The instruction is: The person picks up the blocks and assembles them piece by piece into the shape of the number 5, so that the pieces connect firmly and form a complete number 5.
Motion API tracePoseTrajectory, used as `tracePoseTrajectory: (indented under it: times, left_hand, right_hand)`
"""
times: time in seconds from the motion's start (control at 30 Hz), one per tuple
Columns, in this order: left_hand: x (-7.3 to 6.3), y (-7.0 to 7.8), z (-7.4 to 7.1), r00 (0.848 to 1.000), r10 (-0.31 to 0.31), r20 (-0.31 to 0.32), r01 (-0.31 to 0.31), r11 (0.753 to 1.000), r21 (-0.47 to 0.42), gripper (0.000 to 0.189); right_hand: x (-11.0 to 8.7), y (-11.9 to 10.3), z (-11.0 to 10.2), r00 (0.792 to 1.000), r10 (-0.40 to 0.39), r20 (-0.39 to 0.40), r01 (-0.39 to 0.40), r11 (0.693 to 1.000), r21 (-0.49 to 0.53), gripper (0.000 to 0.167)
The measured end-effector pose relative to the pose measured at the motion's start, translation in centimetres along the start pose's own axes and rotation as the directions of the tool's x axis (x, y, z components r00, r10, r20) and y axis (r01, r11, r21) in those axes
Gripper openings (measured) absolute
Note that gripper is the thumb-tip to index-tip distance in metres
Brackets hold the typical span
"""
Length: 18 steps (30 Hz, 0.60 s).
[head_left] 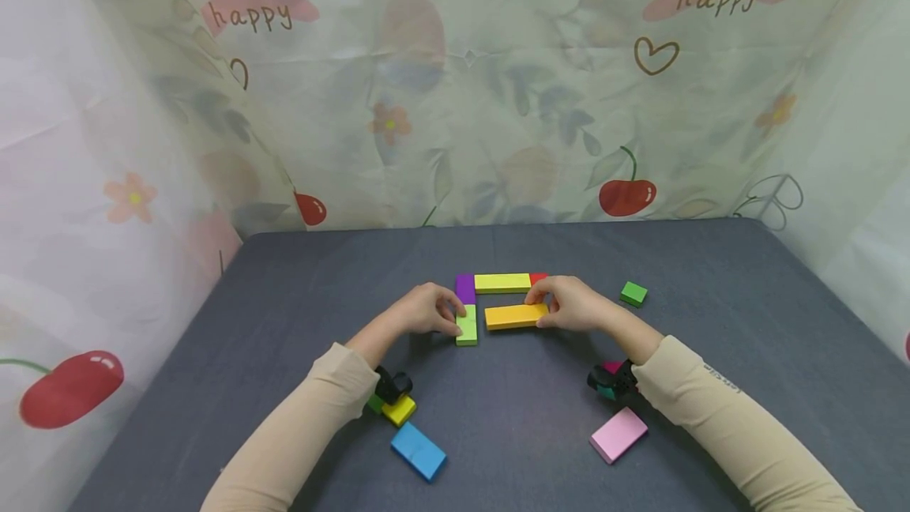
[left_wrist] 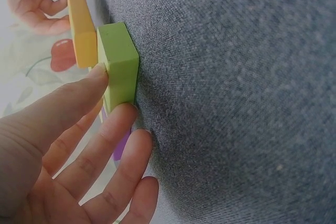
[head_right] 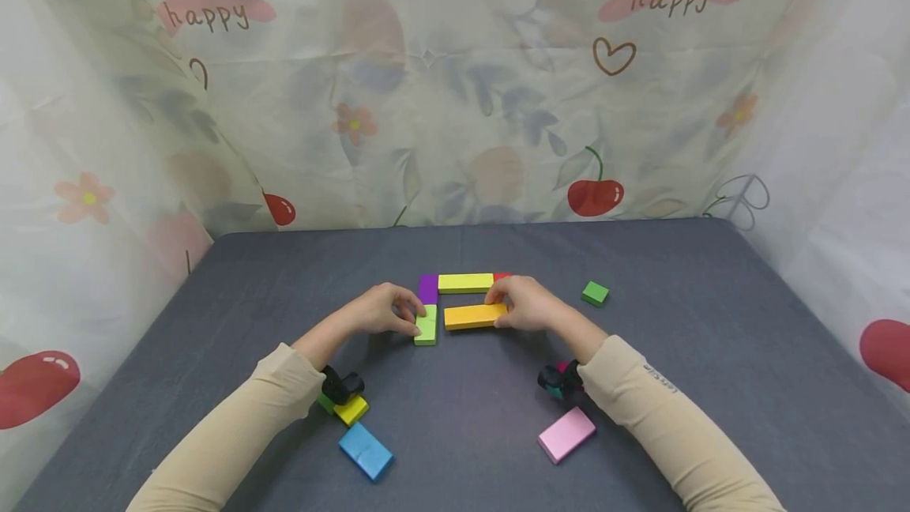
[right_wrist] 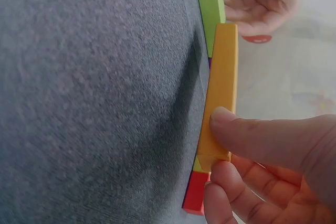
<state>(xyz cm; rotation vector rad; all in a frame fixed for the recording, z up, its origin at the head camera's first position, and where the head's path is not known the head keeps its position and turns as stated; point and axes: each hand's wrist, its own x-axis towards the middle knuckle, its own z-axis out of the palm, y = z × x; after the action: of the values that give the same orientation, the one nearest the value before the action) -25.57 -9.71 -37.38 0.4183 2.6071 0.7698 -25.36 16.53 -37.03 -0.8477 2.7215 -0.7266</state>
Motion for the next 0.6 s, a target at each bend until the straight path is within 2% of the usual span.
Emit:
tracePoseTrajectory:
  times: [0.27,0.6]
  left_hand:
    - [-0.19,0.04,-0.02,1.0,0.021,-0.005,-0.021,1.0,0.002,0.024]
    - [-0.35,0.1,-0.04,1.0,0.03,-0.005,-0.03,1.0,0.006,0.024]
  right_hand:
    - [0.0,-0.36,0.46,1.0,0.012,0.024,-0.013,1.0,0.005,0.027]
    - [0.05,-0.94,0.83,0.996,0.068,0.058,-0.069,0.997,0.016,0.029]
